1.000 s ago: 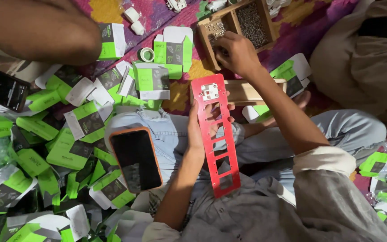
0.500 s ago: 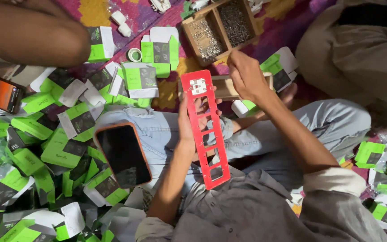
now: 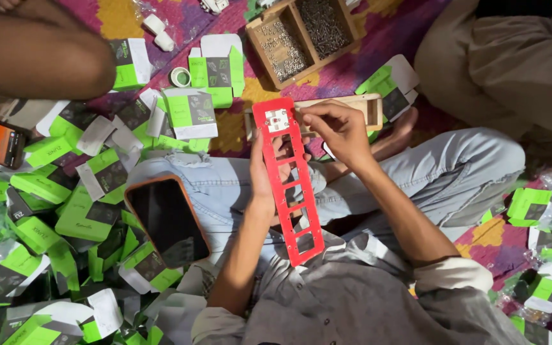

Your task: The person sits on the floor and assembles small white electrical modules into a red plastic frame. They pick up each module, align it into a slot, and secure it with screws from a nearby wooden box. The person repeats this process for multiple modules along the frame.

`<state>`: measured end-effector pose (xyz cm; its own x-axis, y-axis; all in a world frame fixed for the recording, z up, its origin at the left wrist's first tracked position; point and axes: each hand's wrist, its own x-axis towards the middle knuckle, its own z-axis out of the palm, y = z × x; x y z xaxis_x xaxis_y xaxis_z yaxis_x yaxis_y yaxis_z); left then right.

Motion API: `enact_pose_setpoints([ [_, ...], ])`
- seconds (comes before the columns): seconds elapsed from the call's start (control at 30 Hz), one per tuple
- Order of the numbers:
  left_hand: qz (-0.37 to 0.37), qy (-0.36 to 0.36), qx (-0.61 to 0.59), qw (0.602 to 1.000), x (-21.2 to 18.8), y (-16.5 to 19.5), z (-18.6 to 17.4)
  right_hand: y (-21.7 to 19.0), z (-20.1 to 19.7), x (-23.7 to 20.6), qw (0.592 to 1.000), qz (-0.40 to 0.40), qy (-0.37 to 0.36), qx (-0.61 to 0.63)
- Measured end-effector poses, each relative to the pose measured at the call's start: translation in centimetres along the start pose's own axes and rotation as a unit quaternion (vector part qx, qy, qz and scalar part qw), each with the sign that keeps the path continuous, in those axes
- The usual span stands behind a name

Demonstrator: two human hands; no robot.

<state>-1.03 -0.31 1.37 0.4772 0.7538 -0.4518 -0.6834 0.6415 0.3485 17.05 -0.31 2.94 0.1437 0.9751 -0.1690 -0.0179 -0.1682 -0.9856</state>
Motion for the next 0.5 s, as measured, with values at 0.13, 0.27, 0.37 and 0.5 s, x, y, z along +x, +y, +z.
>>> enact_pose_setpoints([
  [0.13, 0.009, 0.004, 0.000, 1.000, 0.1, -0.2, -0.2, -0.1, 0.5, -0.1, 1.000, -0.008, -0.009, 0.012],
  [0.27, 0.000, 0.019, 0.001, 1.000, 0.1, -0.2, -0.2, -0.3, 1.0, -0.2, 0.999, -0.017, 0.003, -0.037],
  [0.37, 0.005, -0.002, 0.001, 1.000, 0.0, -0.2, -0.2, -0.6, 1.1, -0.2, 0.993, -0.067, -0.003, -0.094],
  [0.5, 0.011, 0.002, 0.000, 1.000, 0.0, -0.2, -0.2, -1.1, 1.3, 0.0, 0.988, -0.101, -0.006, -0.113],
])
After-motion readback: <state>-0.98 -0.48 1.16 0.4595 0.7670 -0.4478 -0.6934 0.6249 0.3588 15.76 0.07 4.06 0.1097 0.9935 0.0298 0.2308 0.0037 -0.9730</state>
